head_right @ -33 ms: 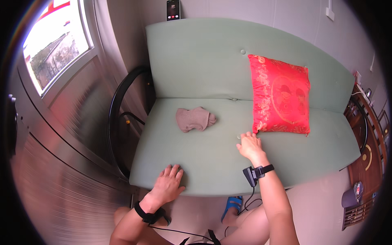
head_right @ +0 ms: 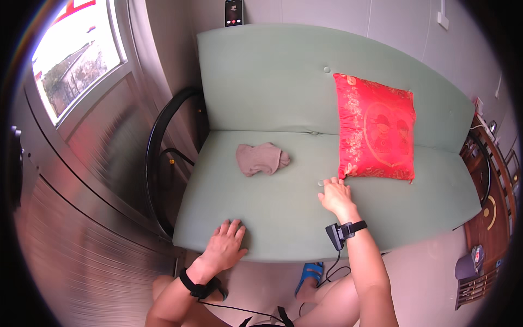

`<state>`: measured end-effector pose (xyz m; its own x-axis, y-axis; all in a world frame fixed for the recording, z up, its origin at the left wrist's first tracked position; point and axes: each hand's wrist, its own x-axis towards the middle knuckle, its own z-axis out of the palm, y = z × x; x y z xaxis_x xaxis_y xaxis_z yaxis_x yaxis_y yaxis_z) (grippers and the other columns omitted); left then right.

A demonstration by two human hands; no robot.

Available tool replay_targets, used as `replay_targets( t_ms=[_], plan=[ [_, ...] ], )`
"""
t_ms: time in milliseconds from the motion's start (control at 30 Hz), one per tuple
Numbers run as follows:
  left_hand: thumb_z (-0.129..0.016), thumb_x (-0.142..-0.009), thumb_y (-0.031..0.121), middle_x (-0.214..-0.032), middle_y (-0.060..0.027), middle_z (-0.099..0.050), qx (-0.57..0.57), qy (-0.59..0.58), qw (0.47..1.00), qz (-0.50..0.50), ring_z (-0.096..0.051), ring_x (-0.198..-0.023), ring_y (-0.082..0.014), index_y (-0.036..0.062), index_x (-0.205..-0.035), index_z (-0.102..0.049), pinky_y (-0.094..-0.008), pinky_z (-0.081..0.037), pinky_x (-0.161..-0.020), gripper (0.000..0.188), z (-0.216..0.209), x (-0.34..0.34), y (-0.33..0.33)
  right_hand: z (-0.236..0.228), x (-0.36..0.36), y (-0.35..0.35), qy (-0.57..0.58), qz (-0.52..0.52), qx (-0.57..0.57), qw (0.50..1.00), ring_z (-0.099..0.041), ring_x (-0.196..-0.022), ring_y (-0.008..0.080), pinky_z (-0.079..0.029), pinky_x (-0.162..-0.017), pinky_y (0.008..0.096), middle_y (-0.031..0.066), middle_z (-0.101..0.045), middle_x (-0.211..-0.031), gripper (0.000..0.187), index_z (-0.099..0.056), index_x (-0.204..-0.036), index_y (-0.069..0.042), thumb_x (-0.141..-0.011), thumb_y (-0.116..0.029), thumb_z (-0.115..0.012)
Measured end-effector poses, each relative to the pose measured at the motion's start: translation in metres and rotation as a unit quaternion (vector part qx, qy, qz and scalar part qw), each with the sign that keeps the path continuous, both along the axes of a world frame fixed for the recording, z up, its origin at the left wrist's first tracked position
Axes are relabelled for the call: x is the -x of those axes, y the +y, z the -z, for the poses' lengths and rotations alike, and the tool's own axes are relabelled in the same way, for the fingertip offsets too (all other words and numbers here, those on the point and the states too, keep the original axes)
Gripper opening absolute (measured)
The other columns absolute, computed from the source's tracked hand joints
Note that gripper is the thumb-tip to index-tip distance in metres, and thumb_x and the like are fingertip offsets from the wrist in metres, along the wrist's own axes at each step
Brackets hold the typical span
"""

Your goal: The person wipes the surface and edges of a light green couch with a cloth, moving a red pillow to clean the area behind and beneath it.

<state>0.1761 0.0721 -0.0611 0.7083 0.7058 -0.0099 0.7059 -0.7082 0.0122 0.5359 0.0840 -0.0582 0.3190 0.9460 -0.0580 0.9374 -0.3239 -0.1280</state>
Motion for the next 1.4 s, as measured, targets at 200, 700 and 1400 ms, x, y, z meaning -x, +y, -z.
replay_targets(
  t_ms=[200, 700, 1400],
  plan=[
    [-0.073, -0.082, 0.031, -0.142, -0.0204, -0.041, 0.004, -0.009, 1.000, 0.007, -0.041, -0.131, -0.0411, -0.0009, -0.133, -0.048, -0.0490, -0.042, -0.103, 0.065, 0.005, 0.004, 0.000, 0.012, 0.002, 0.005, 0.011, 0.017, 0.076, 0.997, -0.041, -0.135, 0.0364, -0.037, -0.107, 0.0515, 0.0184, -0.043, -0.143, 0.057, -0.047, -0.138, -0.002, -0.091, -0.031, -0.062],
    [-0.072, -0.082, 0.028, -0.143, -0.0217, -0.039, -0.001, 0.004, 1.000, 0.003, -0.039, -0.132, -0.0422, -0.0029, -0.132, -0.046, -0.0502, -0.040, -0.105, 0.065, 0.008, 0.001, 0.000, 0.016, 0.004, 0.011, -0.004, -0.003, 0.131, 0.991, -0.033, -0.140, 0.0412, -0.032, -0.114, 0.0478, 0.0266, -0.033, -0.151, 0.061, -0.037, -0.144, 0.004, -0.097, -0.031, -0.051],
    [-0.077, -0.072, 0.027, -0.135, -0.0193, -0.044, 0.053, 0.000, 0.999, -0.001, -0.046, -0.121, -0.0379, -0.0023, -0.121, -0.051, -0.0440, -0.051, -0.093, 0.063, 0.000, -0.013, 0.015, -0.025, -0.153, -0.049, -0.116, -0.016, 0.076, 0.990, -0.060, -0.110, 0.0335, -0.047, -0.095, 0.0463, 0.0143, -0.065, -0.109, 0.029, -0.064, -0.114, -0.008, -0.087, -0.015, -0.058]
  ],
)
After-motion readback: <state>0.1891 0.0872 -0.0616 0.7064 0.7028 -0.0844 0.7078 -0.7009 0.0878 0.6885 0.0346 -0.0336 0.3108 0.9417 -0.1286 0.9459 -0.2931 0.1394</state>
